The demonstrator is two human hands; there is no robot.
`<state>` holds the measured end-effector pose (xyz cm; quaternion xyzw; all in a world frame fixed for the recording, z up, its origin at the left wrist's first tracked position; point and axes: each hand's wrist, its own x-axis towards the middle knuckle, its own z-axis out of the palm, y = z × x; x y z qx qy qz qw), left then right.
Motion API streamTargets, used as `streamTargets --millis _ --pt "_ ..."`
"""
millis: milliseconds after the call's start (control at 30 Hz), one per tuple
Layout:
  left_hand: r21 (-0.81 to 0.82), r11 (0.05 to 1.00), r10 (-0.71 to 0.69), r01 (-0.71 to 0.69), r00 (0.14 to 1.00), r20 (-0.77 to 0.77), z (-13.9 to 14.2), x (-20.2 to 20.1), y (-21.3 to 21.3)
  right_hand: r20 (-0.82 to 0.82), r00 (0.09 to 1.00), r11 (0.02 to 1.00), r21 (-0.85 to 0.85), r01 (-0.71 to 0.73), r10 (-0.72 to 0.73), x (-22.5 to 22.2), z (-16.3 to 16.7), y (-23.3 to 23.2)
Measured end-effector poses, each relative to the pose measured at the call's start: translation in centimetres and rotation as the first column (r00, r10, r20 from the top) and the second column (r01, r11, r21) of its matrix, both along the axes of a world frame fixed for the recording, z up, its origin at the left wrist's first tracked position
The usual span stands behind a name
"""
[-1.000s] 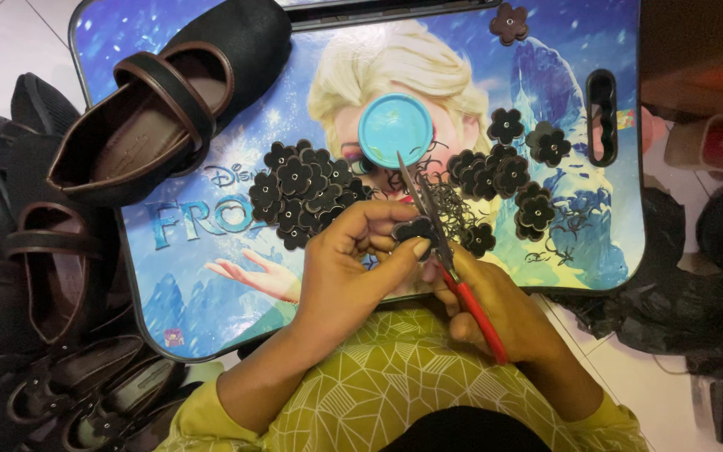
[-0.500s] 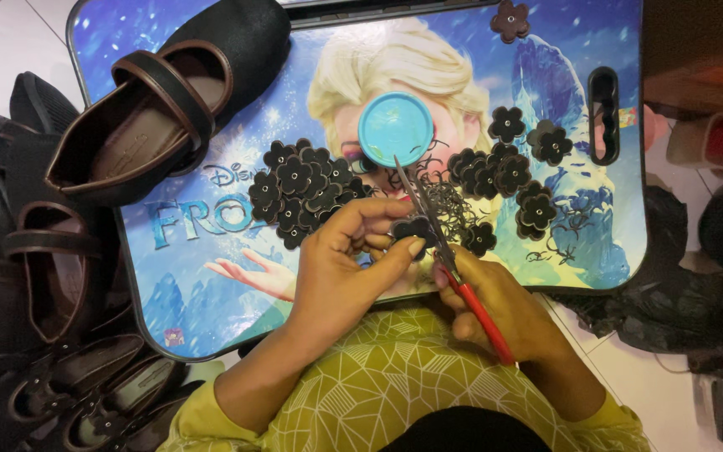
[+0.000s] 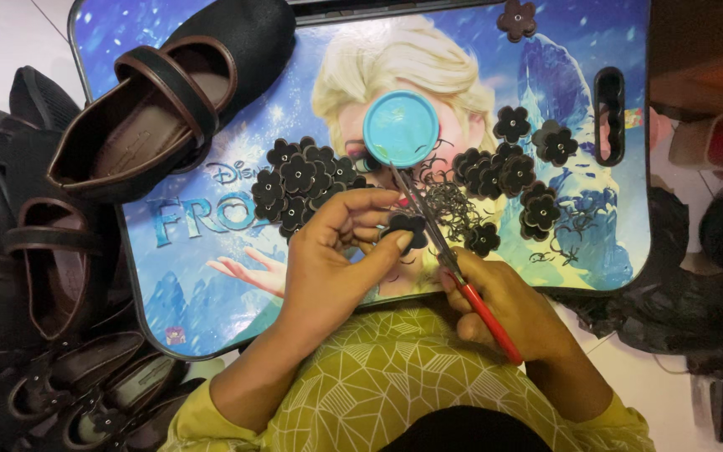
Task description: The person sits on the floor with a Frozen-themed lap tray and uses red-handled scissors to trim loose threads and excess fabric from black flower-shaped appliqués for shoes. They handle the pieces one at a time, cutting around each flower and setting trimmed pieces into piles on the tray, with finished shoes stacked around them.
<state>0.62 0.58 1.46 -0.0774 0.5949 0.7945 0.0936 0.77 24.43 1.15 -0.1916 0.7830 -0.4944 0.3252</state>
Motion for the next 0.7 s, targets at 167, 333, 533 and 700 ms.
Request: streamTargets --millis 167,333,533,700 --pt "0.008 1.000 0.009 -0.009 1.000 0.029 -0.11 0.07 -0.51 -0.019 1.000 1.000 0.009 -0.008 0.008 0.01 0.01 0.27" --pt "0.023 0.999 0.044 -0.044 0.999 0.003 -0.62 0.08 -0.64 0.030 1.000 1.000 0.006 -0.003 0.003 -0.09 -0.01 0.46" --pt "-0.022 0.998 0.061 -0.062 0.997 -0.053 -0.84 0.04 -1.00 0.063 0.998 1.000 0.000 -0.001 0.001 -0.07 -0.08 0.54" --pt "-0.017 0.998 0.057 -0.058 0.997 -0.055 -0.79 -0.12 -1.02 0.072 0.997 1.000 -0.017 -0.002 0.004 -0.13 0.14 0.41"
